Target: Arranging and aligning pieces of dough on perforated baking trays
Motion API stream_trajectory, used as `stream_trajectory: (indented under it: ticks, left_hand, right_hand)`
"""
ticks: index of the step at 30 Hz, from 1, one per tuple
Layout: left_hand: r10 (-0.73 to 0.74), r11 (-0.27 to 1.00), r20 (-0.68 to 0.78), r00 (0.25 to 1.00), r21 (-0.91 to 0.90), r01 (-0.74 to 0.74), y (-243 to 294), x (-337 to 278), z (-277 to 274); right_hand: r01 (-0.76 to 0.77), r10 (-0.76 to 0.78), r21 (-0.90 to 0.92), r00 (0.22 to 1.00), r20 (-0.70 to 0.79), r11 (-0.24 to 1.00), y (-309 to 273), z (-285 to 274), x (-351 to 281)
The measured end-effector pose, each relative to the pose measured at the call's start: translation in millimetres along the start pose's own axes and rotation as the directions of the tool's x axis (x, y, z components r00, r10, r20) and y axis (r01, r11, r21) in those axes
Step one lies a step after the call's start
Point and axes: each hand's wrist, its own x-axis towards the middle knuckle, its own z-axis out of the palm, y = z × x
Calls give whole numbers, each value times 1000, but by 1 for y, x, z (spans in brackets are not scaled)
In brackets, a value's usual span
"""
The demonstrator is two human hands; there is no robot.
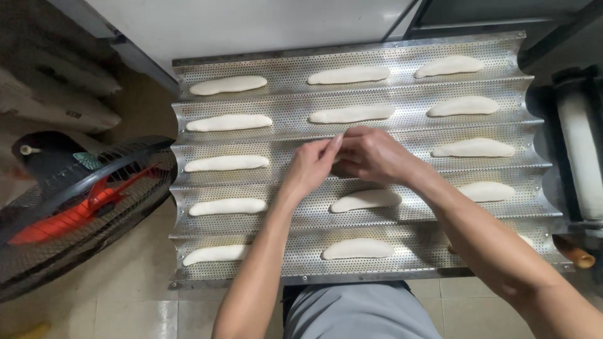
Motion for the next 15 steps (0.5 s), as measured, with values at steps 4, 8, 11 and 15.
stream_trajectory:
  ticks: [4, 8, 11, 15]
  left_hand:
    - [-105, 951, 223, 969, -261, 164, 22, 2, 21]
    - [-88, 995, 112, 990, -27, 91, 1, 13, 24]
    - [-6, 1000, 0, 1000, 0, 6, -11, 21, 23]
    - [48, 840, 113, 992, -543, 21, -3, 21, 9]
  right_hand:
    - [-203, 204, 216, 979, 18, 955, -32, -64, -23]
    - [-286, 285, 80, 958, 28, 955, -19, -51, -44]
    - [-287, 287, 182, 957, 27, 940, -6, -45, -45]
    - [-289, 393, 705, 919, 16, 648, 4, -42, -47]
